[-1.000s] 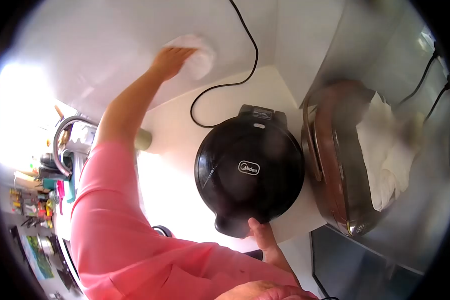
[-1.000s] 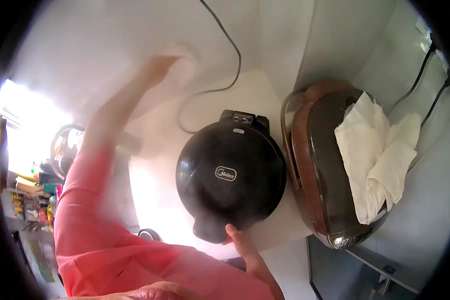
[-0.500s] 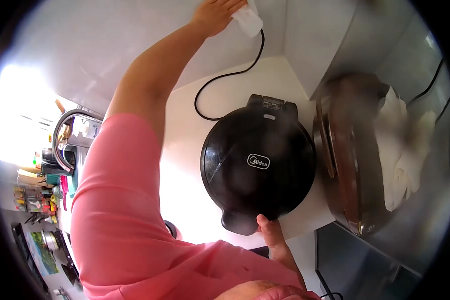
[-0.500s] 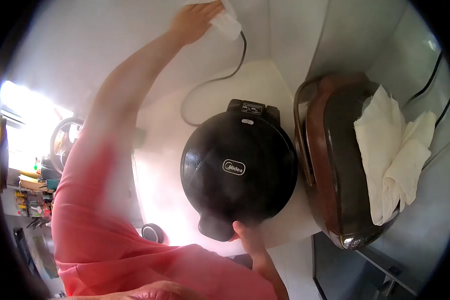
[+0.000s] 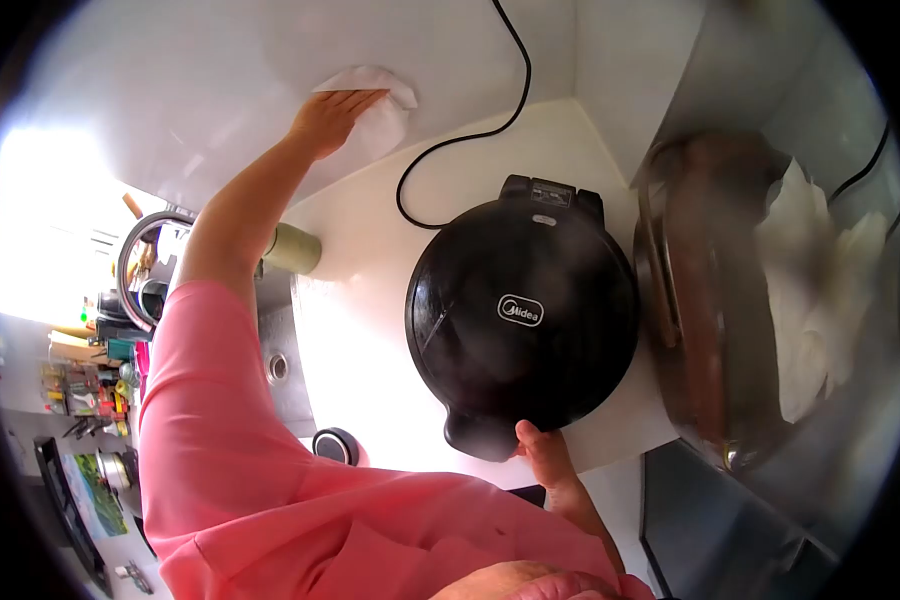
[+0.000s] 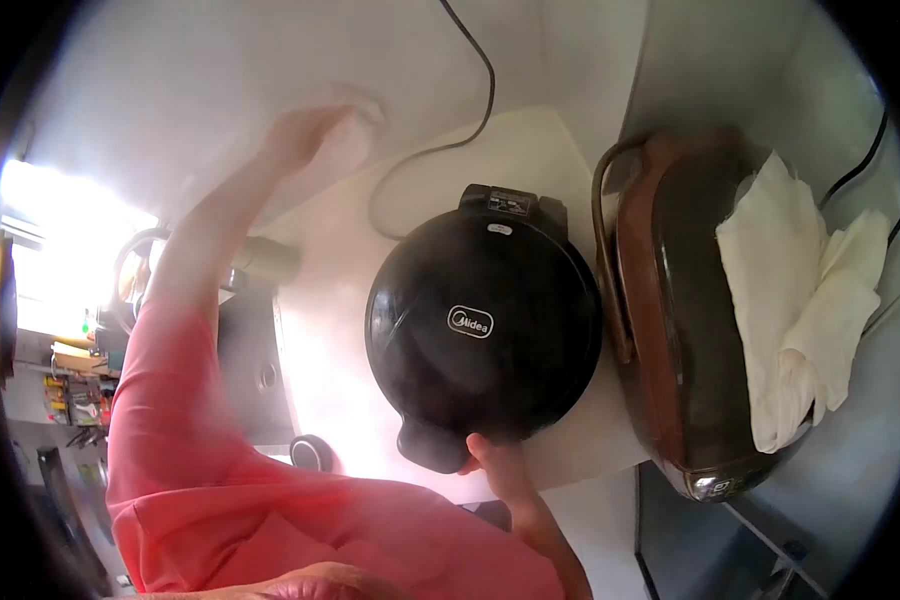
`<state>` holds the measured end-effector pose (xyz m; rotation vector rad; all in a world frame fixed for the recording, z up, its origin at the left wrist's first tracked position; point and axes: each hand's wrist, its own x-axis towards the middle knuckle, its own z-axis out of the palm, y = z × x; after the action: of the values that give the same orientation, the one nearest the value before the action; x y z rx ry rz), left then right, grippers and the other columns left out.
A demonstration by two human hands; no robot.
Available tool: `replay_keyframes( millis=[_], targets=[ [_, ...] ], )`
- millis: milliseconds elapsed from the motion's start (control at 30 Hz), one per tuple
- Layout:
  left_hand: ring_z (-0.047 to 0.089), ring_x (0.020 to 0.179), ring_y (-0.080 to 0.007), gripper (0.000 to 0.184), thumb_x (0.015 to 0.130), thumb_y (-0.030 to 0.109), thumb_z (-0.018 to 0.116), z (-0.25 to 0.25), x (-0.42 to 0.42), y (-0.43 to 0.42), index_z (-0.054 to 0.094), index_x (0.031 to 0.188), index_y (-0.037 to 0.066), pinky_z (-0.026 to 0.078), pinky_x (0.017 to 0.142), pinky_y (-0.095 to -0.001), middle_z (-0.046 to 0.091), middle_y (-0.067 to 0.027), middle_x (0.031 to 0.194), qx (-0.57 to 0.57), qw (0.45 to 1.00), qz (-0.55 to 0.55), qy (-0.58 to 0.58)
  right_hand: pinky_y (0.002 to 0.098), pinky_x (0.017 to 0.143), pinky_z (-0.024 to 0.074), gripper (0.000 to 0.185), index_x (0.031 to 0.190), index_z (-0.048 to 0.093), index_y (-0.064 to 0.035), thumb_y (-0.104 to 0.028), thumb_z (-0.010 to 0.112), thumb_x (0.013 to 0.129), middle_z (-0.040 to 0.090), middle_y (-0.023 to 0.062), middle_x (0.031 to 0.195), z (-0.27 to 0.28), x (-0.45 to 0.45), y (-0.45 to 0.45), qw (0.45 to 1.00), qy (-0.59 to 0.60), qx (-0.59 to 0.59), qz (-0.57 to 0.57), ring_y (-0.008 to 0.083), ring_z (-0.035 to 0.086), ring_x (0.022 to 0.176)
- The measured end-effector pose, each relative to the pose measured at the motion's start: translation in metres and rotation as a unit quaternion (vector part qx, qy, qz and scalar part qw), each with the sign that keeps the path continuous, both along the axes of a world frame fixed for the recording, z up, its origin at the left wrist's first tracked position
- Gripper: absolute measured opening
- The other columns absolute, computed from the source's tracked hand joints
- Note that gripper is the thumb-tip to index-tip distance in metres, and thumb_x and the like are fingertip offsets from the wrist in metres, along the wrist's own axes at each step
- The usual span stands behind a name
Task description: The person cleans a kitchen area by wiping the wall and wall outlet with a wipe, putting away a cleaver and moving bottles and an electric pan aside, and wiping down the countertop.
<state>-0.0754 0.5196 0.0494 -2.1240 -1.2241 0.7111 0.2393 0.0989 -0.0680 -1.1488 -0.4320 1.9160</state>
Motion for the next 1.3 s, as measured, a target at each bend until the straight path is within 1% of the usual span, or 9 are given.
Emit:
replay_keyframes(
  millis=[267, 367, 400, 633, 767, 900, 967, 1100, 1300],
  targets=[
    [0.031, 0.133, -0.0039, 0.079, 0.082, -0.004, 0.043, -0.036, 0.045, 0.025, 0.008, 0.148, 0.024, 0.051, 0.070, -0.0222, 0.009, 0.0175, 0.152, 0.094, 0.964, -0.183, -0.169, 0.0226, 0.060, 0.0390, 0.065, 0.123, 0.052, -0.0055, -0.048, 0.067, 0.076, 0.057, -0.0013, 0.103, -0.014, -0.005, -0.015, 0.990, -0.143, 0.004, -0.001, 0.0082, 0.049, 0.074],
    [0.040, 0.128, -0.0117, 0.072, 0.083, -0.005, 0.039, -0.034, 0.079, 0.016, 0.019, 0.146, 0.024, 0.048, 0.084, -0.0260, 0.025, 0.0108, 0.149, 0.061, 0.945, -0.181, -0.266, 0.0241, 0.075, 0.0440, 0.066, 0.127, 0.048, -0.0028, -0.044, 0.065, 0.078, 0.057, 0.0015, 0.113, -0.017, -0.005, -0.016, 0.992, -0.125, -0.003, 0.002, 0.0115, 0.054, 0.091],
    [0.040, 0.128, -0.0117, 0.072, 0.083, -0.005, 0.039, -0.036, 0.090, 0.016, 0.019, 0.146, 0.024, 0.048, 0.084, -0.0260, 0.025, 0.0108, 0.149, 0.058, 0.944, -0.179, -0.271, 0.0271, 0.071, 0.0425, 0.030, 0.108, 0.057, -0.0006, -0.009, 0.052, 0.079, 0.055, 0.0025, 0.093, -0.009, -0.014, -0.011, 0.991, -0.113, 0.026, -0.070, 0.0109, 0.048, 0.082],
    [0.043, 0.125, -0.0105, 0.072, 0.084, -0.004, 0.041, -0.067, 0.157, 0.058, 0.022, 0.145, 0.028, 0.048, 0.086, -0.0335, 0.032, 0.0116, 0.146, 0.015, 0.940, -0.179, -0.289, 0.0273, 0.078, 0.0442, 0.040, 0.120, 0.051, -0.0002, -0.009, 0.054, 0.082, 0.054, 0.0036, 0.106, -0.011, -0.013, -0.015, 0.985, -0.165, 0.044, -0.039, 0.0127, 0.050, 0.088],
    [0.047, 0.123, -0.0135, 0.071, 0.084, -0.005, 0.042, -0.109, 0.172, 0.092, 0.025, 0.144, 0.029, 0.046, 0.090, -0.0331, 0.039, 0.0096, 0.142, 0.024, 0.860, -0.329, -0.389, 0.0299, 0.096, 0.0386, 0.063, 0.125, 0.050, 0.0016, -0.038, 0.066, 0.079, 0.053, 0.0071, 0.122, 0.009, -0.014, -0.010, 0.986, -0.145, -0.063, -0.054, 0.0176, 0.049, 0.111],
    [0.027, 0.134, -0.0046, 0.067, 0.086, 0.004, 0.043, -0.073, 0.147, 0.046, 0.018, 0.147, 0.018, 0.034, 0.105, -0.0255, 0.017, 0.0124, 0.151, -0.066, 0.978, -0.137, -0.142, 0.0298, 0.085, 0.0436, 0.058, 0.113, 0.057, -0.0010, -0.045, 0.069, 0.076, 0.059, 0.0039, 0.103, 0.013, -0.013, -0.003, 0.989, -0.125, -0.039, -0.063, 0.0154, 0.054, 0.095],
    [0.023, 0.136, -0.0059, 0.067, 0.086, 0.005, 0.043, -0.081, 0.118, 0.045, 0.018, 0.147, 0.018, 0.029, 0.108, -0.0258, 0.019, 0.0116, 0.151, -0.048, 0.974, -0.177, -0.130, 0.0325, 0.074, 0.0477, 0.037, 0.118, 0.054, -0.0027, -0.012, 0.061, 0.082, 0.059, 0.0051, 0.100, 0.008, -0.002, -0.004, 0.982, -0.169, -0.051, 0.072, 0.0166, 0.055, 0.084],
    [0.021, 0.137, -0.0092, 0.067, 0.085, 0.006, 0.044, -0.085, 0.076, 0.036, 0.020, 0.146, 0.013, 0.018, 0.113, -0.0284, 0.019, 0.0069, 0.152, -0.012, 0.977, -0.207, -0.043, 0.0264, 0.062, 0.0427, 0.051, 0.094, 0.060, -0.0057, -0.053, 0.069, 0.076, 0.053, -0.0030, 0.074, 0.015, -0.009, -0.001, 0.996, -0.088, -0.018, -0.014, 0.0100, 0.049, 0.066],
    [0.019, 0.137, -0.0109, 0.065, 0.085, 0.010, 0.045, -0.095, -0.018, 0.019, 0.021, 0.146, 0.009, 0.010, 0.115, -0.0320, 0.016, 0.0039, 0.153, -0.049, 0.983, -0.174, 0.000, 0.0297, 0.061, 0.0520, 0.045, 0.101, 0.060, 0.0016, -0.038, 0.069, 0.082, 0.066, 0.0105, 0.078, -0.015, -0.003, -0.003, 0.998, 0.008, 0.008, 0.065, 0.0173, 0.063, 0.067]
  ],
)
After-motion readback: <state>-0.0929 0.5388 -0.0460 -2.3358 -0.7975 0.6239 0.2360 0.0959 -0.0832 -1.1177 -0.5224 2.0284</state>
